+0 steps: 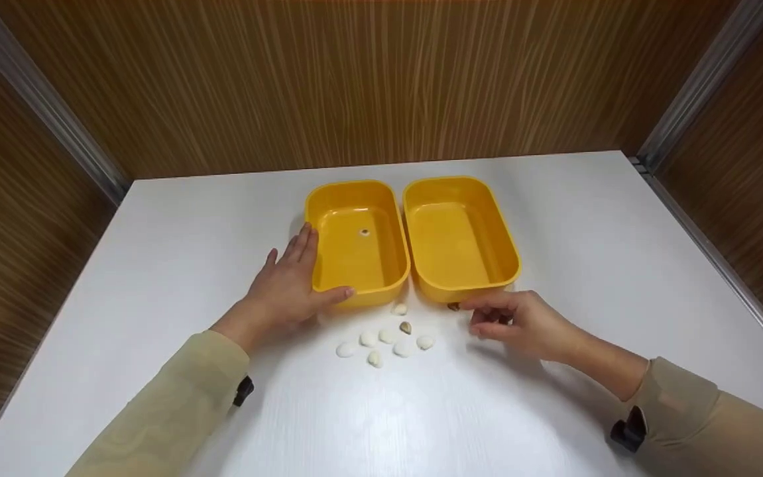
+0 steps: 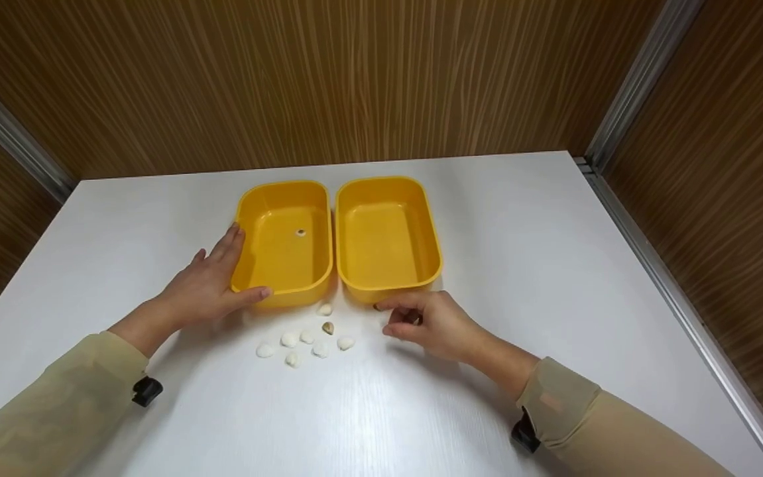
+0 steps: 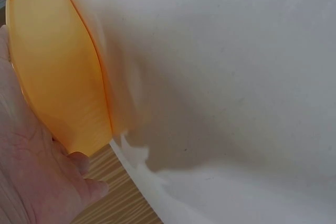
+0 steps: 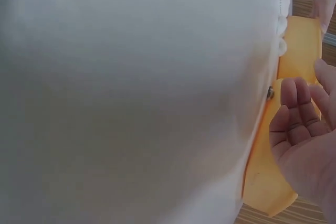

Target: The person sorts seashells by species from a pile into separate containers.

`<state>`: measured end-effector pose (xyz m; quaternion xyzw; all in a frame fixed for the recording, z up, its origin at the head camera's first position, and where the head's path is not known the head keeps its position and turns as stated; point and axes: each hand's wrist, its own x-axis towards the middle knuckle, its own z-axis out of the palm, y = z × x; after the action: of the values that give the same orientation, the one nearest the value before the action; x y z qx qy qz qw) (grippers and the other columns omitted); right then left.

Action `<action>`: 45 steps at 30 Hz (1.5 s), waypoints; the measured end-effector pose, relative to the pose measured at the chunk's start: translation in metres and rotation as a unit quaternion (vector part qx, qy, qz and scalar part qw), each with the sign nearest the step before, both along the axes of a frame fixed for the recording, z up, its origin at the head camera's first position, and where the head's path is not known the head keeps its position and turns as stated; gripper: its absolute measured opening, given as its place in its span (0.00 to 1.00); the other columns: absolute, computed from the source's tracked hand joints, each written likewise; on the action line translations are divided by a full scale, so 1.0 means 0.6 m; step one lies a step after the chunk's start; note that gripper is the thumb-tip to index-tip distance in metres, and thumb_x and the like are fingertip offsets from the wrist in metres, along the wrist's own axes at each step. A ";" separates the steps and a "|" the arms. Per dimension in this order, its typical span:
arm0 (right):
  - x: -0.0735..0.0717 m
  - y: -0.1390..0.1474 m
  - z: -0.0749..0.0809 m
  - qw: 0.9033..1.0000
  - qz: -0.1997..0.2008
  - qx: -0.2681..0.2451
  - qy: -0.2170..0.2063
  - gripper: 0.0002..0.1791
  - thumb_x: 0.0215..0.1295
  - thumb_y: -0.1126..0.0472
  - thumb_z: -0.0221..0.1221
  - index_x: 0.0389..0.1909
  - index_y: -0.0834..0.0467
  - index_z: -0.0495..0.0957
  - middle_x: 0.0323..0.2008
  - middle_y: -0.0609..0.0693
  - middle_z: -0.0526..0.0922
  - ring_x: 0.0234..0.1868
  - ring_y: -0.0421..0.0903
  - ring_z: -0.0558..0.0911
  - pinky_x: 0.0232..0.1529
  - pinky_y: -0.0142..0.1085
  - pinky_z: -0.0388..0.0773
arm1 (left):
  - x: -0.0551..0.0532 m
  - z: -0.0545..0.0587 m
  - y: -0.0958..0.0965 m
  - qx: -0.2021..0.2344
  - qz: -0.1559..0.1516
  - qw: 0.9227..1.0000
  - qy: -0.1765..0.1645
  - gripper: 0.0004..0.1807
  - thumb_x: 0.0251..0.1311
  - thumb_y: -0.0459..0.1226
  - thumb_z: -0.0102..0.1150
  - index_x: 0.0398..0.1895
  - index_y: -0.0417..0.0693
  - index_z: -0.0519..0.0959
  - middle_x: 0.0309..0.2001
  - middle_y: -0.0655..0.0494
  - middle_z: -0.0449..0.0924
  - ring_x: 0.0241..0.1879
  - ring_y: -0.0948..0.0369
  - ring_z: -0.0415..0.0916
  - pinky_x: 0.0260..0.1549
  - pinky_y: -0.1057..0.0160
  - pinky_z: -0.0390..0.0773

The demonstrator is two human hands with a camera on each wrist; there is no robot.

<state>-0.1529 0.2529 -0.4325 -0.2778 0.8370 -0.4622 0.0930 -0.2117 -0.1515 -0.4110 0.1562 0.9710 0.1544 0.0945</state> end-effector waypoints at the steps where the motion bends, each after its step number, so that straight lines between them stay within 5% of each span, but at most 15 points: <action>1: -0.002 0.000 -0.002 1.000 -0.001 0.002 -0.003 0.19 0.70 0.66 0.70 0.59 0.63 0.84 0.39 0.52 0.88 0.37 0.44 0.83 0.40 0.30 0.81 | 0.000 0.000 0.000 -0.001 0.000 1.000 0.000 0.73 0.57 0.84 0.41 0.86 0.42 0.30 0.86 0.48 0.26 0.85 0.51 0.31 0.80 0.38 0.36; 6: -0.008 0.001 -0.011 1.000 0.000 0.006 -0.011 0.19 0.70 0.66 0.70 0.60 0.63 0.84 0.40 0.57 0.89 0.38 0.44 0.83 0.39 0.29 0.81 | -0.001 0.000 0.000 -0.005 -0.001 1.000 0.001 0.73 0.57 0.84 0.40 0.86 0.42 0.30 0.86 0.48 0.26 0.85 0.50 0.31 0.79 0.38 0.36; 35: -0.013 -0.007 -0.030 0.998 -0.007 0.056 0.023 0.19 0.66 0.63 0.74 0.58 0.59 0.87 0.38 0.45 0.84 0.38 0.41 0.78 0.39 0.28 0.76 | 0.001 0.000 0.001 -0.006 -0.004 1.000 -0.002 0.72 0.58 0.84 0.39 0.86 0.43 0.30 0.86 0.49 0.24 0.85 0.49 0.31 0.80 0.39 0.34; 45: -0.010 -0.014 -0.031 0.999 0.011 0.039 0.017 0.09 0.65 0.63 0.75 0.43 0.56 0.88 0.40 0.45 0.90 0.37 0.42 0.81 0.40 0.27 0.78 | 0.000 0.001 0.000 -0.009 0.002 1.000 -0.004 0.72 0.58 0.83 0.40 0.86 0.43 0.31 0.86 0.49 0.25 0.85 0.49 0.31 0.80 0.40 0.34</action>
<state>-0.1591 0.2444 -0.4512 -0.2910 0.8525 -0.4238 0.0947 -0.2115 -0.1514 -0.4105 0.1525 0.9724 0.1463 0.0990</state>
